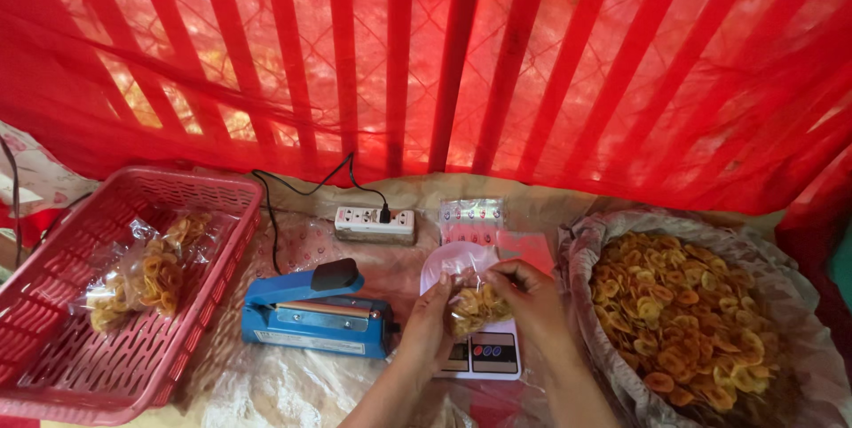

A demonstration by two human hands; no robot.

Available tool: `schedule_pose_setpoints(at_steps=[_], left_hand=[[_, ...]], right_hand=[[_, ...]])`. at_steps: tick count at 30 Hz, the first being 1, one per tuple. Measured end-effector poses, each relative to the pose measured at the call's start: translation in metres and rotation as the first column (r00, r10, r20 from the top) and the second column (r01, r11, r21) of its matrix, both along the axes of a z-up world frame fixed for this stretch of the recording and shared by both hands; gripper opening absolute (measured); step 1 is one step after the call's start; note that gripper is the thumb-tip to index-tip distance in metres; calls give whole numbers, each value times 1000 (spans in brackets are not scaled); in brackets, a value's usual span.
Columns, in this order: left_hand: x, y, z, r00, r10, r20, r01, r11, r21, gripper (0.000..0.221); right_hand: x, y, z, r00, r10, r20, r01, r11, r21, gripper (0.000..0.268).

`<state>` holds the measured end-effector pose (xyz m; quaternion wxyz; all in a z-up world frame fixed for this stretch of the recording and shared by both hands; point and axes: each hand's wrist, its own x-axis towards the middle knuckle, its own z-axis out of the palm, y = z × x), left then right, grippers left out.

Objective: The person transfers dried fruit chips from a large bowl into a plastic bag, weighs the bag on a digital scale, and seals the opening with a heat sealer.

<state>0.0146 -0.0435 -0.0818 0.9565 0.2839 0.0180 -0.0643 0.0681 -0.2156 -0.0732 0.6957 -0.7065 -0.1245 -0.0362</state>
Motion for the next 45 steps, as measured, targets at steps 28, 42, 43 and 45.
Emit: schedule_pose_setpoints(at_steps=[28,42,43,45], left_hand=[[-12,26,13,982,168,86,-185,948,259,21],[-10,44,-9,990,138,7,-136,967,216,20],[-8,44,-9,988,148,33,-152,960,235,21],[-10,45,-8,983,164,81,-180,945,273,23]], right_hand=[[-37,22,19,981,89,-173,-28,946,324,20],[-42,27,3,945,124,-304,-58,974,218,27],[-42,27,2,952,70,-297,-22,986,164,26],[-41,30,4,958,78,-275,-38,988,149,25]])
